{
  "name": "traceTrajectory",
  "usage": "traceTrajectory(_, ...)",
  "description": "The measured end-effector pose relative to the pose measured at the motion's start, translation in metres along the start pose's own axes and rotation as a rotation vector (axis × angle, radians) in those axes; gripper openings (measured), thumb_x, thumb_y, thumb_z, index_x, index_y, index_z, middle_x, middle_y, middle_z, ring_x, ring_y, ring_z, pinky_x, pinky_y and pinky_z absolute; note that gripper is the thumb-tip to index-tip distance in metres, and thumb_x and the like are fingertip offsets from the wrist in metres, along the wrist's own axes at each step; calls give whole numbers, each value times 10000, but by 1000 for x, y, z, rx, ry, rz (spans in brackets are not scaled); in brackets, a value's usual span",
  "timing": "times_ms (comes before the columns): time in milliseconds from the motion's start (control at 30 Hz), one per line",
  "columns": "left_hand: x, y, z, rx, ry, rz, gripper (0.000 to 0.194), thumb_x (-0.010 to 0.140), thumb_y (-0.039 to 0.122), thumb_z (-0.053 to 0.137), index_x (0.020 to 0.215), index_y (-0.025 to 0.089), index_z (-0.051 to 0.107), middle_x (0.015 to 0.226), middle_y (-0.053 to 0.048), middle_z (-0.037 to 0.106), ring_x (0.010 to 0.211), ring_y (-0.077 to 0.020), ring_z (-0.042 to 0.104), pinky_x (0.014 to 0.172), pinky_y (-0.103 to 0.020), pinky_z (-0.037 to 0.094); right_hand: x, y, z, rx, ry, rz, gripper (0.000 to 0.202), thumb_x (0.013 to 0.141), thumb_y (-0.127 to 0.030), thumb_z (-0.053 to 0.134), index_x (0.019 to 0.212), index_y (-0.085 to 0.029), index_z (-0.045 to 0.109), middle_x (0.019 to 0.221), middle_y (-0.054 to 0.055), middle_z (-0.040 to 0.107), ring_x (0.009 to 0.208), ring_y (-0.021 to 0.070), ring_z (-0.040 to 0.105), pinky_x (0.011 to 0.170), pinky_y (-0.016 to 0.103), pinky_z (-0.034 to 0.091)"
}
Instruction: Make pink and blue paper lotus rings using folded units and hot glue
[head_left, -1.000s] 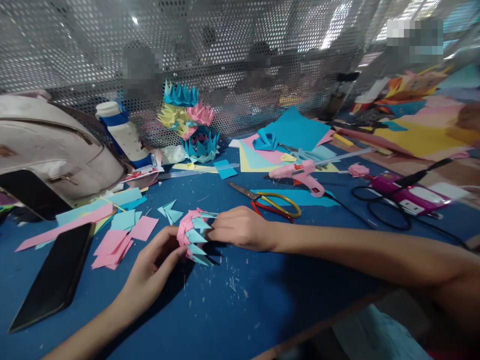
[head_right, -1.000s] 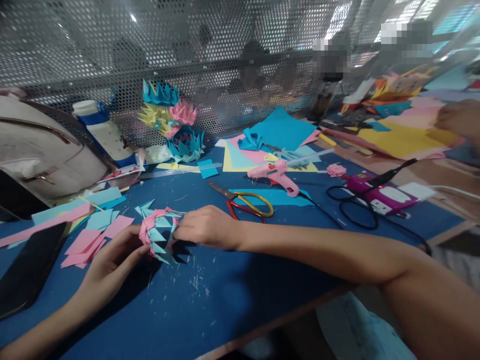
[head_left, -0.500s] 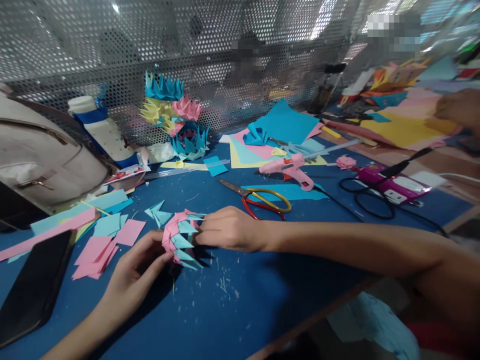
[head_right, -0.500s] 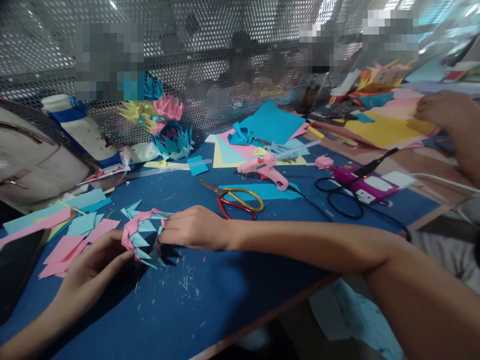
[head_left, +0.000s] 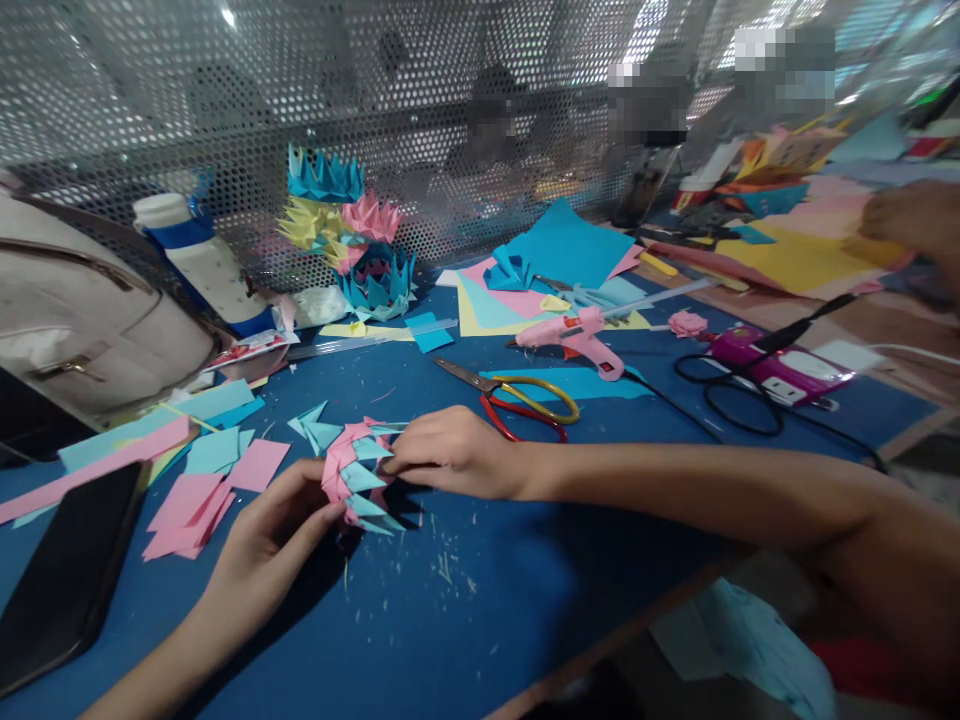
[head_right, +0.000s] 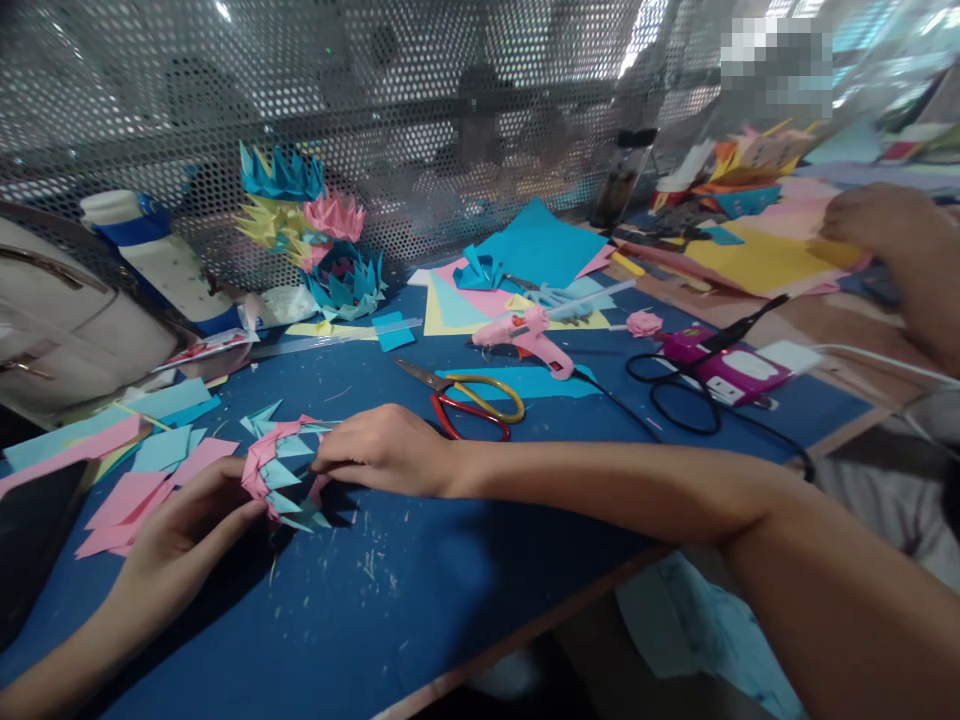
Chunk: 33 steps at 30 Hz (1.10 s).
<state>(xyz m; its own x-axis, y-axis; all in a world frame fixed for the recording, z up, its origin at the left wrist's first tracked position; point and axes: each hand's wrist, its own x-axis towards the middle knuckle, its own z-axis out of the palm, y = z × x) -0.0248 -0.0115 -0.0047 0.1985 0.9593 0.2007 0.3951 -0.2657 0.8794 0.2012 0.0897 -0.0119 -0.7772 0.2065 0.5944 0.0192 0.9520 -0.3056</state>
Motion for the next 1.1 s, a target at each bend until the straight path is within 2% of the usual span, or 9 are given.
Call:
traceTrajectory(200,0,-3,-1,-1,10,-29,83,919,253,586,994,264,621,813,28,684,685,-110,681,639,-152,558,-1,1,0,-41,-79,-10,143,950,-172,535,969,-141,673,920,41,714,850,131,624,724,239,463)
traceTrajectory(333,-1,-3,-2,20,7,-6,88,918,224,574,982,257,625,829,22,678,698,-109,682,647,-154,560,-1,1,-1,-126,-146,-30,200,980,-203,483,984,-152,676,898,42,696,836,134,607,719,242,452)
traceTrajectory(533,-4,-2,-3,164,12,135,85,847,182,642,924,212,666,837,-14,704,729,-140,679,683,-196,565,-3,1,0,-207,-221,-80,249,1004,-214,427,1048,-172,668,927,41,683,835,133,589,721,255,442)
traceTrajectory(767,-4,-1,-4,249,-18,254,105,838,189,676,935,228,680,799,-3,729,678,-143,683,658,-212,562,-4,2,1,-220,-191,-135,243,1001,-202,424,928,-156,651,859,27,662,777,137,567,660,264,404)
traceTrajectory(867,-1,0,-7,309,-57,333,84,838,216,690,920,233,694,800,-12,736,679,-157,691,652,-229,568,-4,2,1,-245,-223,-135,235,1000,-193,416,917,-156,632,873,34,657,769,137,560,646,265,395)
traceTrajectory(1000,3,4,-8,444,-105,501,61,875,254,663,928,240,691,856,-34,735,775,-186,707,640,-240,564,-3,2,0,-284,-244,-154,273,1005,-192,388,876,-153,625,863,43,654,768,140,560,638,264,393)
traceTrajectory(1100,0,6,-3,585,-76,595,104,938,239,575,886,219,663,794,-30,711,700,-162,688,591,-227,534,-3,1,0,-323,-217,-167,270,993,-174,393,880,-144,637,794,42,641,741,149,559,616,264,397)
